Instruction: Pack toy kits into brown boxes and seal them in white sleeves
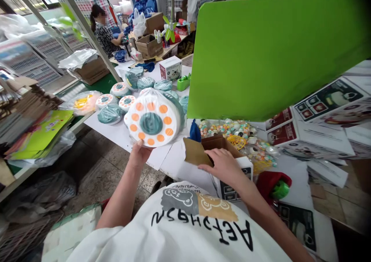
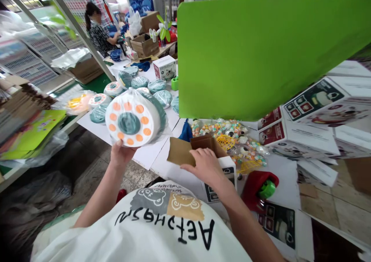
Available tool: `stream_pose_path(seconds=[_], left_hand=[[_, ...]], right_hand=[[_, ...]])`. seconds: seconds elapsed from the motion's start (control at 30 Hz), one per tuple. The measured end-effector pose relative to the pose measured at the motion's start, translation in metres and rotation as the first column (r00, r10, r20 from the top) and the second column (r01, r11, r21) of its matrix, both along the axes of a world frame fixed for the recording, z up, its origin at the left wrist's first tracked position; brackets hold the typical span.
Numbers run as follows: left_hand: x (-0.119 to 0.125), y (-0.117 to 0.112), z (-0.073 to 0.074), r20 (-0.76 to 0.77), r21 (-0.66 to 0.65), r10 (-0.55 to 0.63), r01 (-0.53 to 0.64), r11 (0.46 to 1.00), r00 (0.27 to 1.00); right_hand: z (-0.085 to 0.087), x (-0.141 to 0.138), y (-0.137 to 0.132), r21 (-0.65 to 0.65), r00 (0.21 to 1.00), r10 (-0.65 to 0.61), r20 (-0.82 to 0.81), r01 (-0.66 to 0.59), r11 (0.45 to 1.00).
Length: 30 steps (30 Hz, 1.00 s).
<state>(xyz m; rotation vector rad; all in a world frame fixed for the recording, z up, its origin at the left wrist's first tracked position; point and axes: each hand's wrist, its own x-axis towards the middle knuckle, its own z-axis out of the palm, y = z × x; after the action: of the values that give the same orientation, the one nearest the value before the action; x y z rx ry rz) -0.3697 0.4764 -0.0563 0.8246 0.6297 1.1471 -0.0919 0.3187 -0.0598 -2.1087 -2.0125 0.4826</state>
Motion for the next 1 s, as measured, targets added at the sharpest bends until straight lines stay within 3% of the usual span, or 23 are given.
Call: stream_pose_path(seconds=[0.07,0.13,0.3,0.4,0.47,0.5,0.57,0.67,0.7,0.73,0.83,0.87,0.93,1.0], left_hand=[[0.001,-0.005,-0.006,0.009,-0.039,-0.005,0.006,0.999,1.000],[0.002,-0.007,-0.008,0.033,-0.053,-0.005,0.006,0.999,0.999],[0.000,-0.002,0.007,0.066,-0.027,0.028,-0.026,0.999,0.997],[-0.002,0.001,0.014,0.037,-0.014,0.022,-0.021,1.000,0.999],[-0.002,0.001,0.015,-0.004,-0.005,0.001,-0.001,1.000,1.000],[-0.001,0.000,0.014,-0.028,0.001,-0.013,0.013,1.000,1.000],[0.002,-0.001,0.012,-0.071,0.021,-0.044,0.045,0.999,0.997],[0.011,-0.003,0.009,-0.090,0.035,-0.102,0.105,0.994,0.991],[0.015,-0.005,0.008,-0.085,0.029,-0.132,0.134,0.990,0.988],[0.019,-0.006,0.006,-0.078,0.018,-0.166,0.168,0.986,0.983],[0.033,-0.016,-0.001,-0.061,-0.046,-0.295,0.292,0.955,0.954],[0.038,-0.021,-0.006,-0.060,-0.074,-0.341,0.336,0.939,0.938],[0.049,-0.032,-0.015,-0.074,-0.119,-0.429,0.419,0.900,0.900],[0.061,-0.044,-0.024,-0.120,-0.120,-0.491,0.478,0.870,0.863]], right_hand=[[0.011,-0.005,-0.009,-0.178,0.983,0.109,0.151,-0.081,0.981],[0.019,-0.006,-0.012,-0.253,0.959,0.147,0.241,-0.084,0.964],[0.026,-0.002,0.011,-0.217,0.913,-0.091,0.398,0.189,0.958],[0.022,-0.003,0.033,-0.253,0.954,-0.192,0.229,0.249,0.935],[0.012,-0.006,0.044,-0.299,0.972,-0.230,-0.055,0.204,0.932],[0.004,-0.008,0.047,-0.326,0.937,-0.274,-0.217,0.195,0.925],[-0.015,-0.012,0.048,-0.414,0.745,-0.428,-0.512,0.222,0.883],[-0.046,-0.018,0.042,-0.517,0.347,-0.563,-0.750,0.224,0.826],[-0.056,-0.019,0.038,-0.513,0.285,-0.557,-0.780,0.220,0.830],[-0.063,-0.020,0.033,-0.488,0.276,-0.536,-0.797,0.227,0.843],[-0.074,-0.018,0.012,-0.383,0.336,-0.436,-0.835,0.217,0.898],[-0.073,-0.016,0.004,-0.338,0.313,-0.376,-0.872,0.171,0.925],[-0.064,-0.014,-0.010,-0.219,0.140,-0.229,-0.963,0.084,0.972],[-0.053,-0.013,-0.021,-0.105,-0.065,-0.098,-0.993,0.120,0.987]])
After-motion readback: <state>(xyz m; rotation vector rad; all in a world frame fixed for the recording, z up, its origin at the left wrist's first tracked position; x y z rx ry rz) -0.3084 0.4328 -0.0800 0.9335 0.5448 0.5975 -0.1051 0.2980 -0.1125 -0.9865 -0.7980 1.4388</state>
